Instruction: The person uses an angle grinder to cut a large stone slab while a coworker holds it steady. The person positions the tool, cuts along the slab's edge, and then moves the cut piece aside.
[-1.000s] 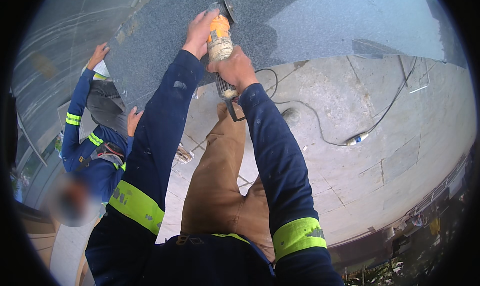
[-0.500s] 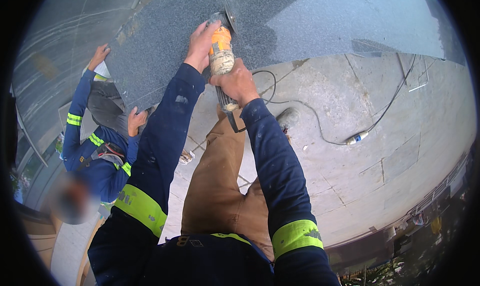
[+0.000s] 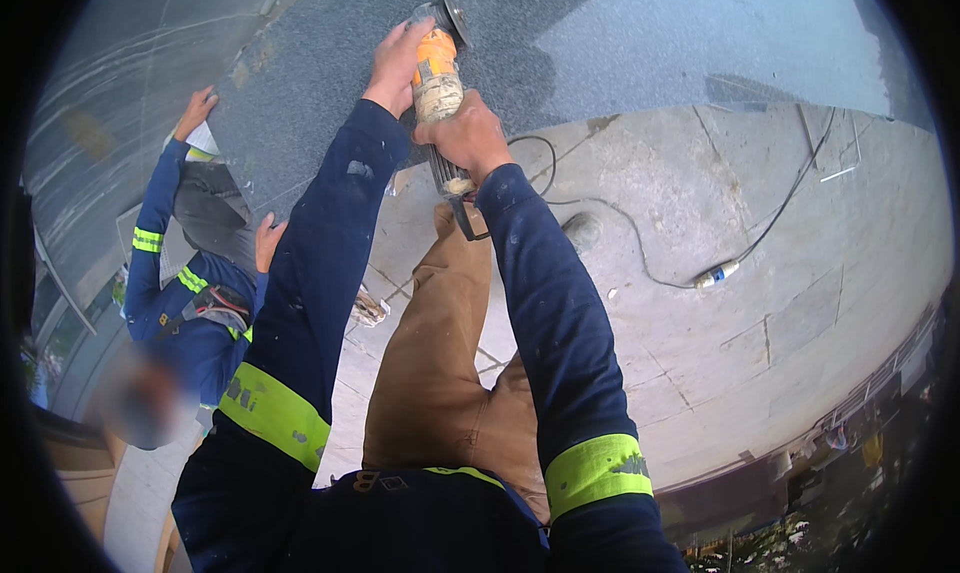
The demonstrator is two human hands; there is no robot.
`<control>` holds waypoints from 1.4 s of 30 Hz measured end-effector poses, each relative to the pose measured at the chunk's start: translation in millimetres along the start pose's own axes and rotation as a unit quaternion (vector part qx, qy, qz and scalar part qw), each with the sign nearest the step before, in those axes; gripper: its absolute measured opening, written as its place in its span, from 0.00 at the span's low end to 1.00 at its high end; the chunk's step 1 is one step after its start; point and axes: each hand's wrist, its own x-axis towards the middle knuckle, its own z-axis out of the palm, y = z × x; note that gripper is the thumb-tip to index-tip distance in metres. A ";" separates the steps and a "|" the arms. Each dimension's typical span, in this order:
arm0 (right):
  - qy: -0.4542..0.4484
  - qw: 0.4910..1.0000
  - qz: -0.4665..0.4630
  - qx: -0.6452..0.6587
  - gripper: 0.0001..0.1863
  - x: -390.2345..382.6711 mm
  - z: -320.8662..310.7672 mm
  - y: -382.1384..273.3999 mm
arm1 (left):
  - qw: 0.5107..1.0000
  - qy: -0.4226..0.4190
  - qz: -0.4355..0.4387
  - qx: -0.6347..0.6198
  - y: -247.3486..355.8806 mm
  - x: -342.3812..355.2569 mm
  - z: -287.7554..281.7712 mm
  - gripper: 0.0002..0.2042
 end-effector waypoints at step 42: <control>0.005 1.000 0.006 -0.003 0.39 -4.5 2.4 3.0 | 1.000 -0.010 -0.012 -0.011 -11.2 4.5 -6.7 0.37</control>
